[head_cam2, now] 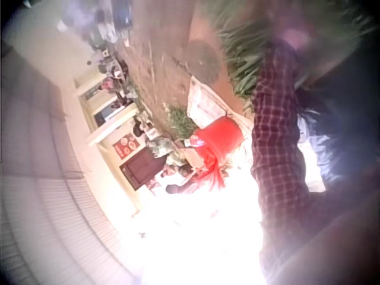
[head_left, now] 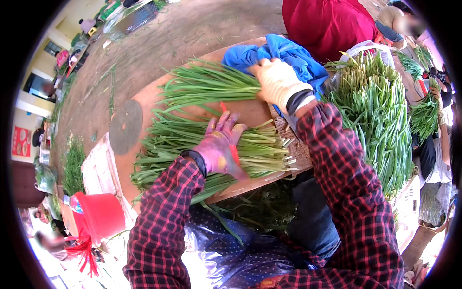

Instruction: The person sorts bunches of green leaves, ties them with red plastic strips, and trims the root ends with a cleaver.

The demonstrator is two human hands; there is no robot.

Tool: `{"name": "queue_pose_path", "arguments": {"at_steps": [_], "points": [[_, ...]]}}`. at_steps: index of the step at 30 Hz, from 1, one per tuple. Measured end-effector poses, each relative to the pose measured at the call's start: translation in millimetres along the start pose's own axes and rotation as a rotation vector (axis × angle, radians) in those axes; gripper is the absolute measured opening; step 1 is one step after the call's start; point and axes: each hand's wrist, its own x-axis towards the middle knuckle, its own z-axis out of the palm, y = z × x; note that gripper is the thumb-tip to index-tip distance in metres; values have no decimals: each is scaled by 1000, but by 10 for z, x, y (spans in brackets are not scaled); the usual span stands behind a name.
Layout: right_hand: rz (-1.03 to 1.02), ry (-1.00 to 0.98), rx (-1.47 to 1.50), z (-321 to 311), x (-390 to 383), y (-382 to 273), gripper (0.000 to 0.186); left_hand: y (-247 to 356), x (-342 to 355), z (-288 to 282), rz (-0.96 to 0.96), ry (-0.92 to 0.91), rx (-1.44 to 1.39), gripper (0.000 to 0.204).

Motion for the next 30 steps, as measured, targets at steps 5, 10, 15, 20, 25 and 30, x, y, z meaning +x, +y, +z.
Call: {"name": "queue_pose_path", "arguments": {"at_steps": [5,10,15,20,25,30], "points": [[-177,-301,189,-161,29,-548,22,-65,2,-44,-15,-86,12,126],[-48,-427,288,150,-62,-565,35,193,-15,20,-61,-50,81,117],[-100,-196,255,181,-263,-703,18,468,-362,250,-142,236,110,96],[-220,-101,-251,147,-246,-570,4,590,-512,456,-125,465,46,85],[-248,-494,179,189,-71,-617,38,735,-523,572,-58,606,9,73],[-142,-818,826,28,-112,-668,52,595,-565,648,-45,670,32,87]]}}
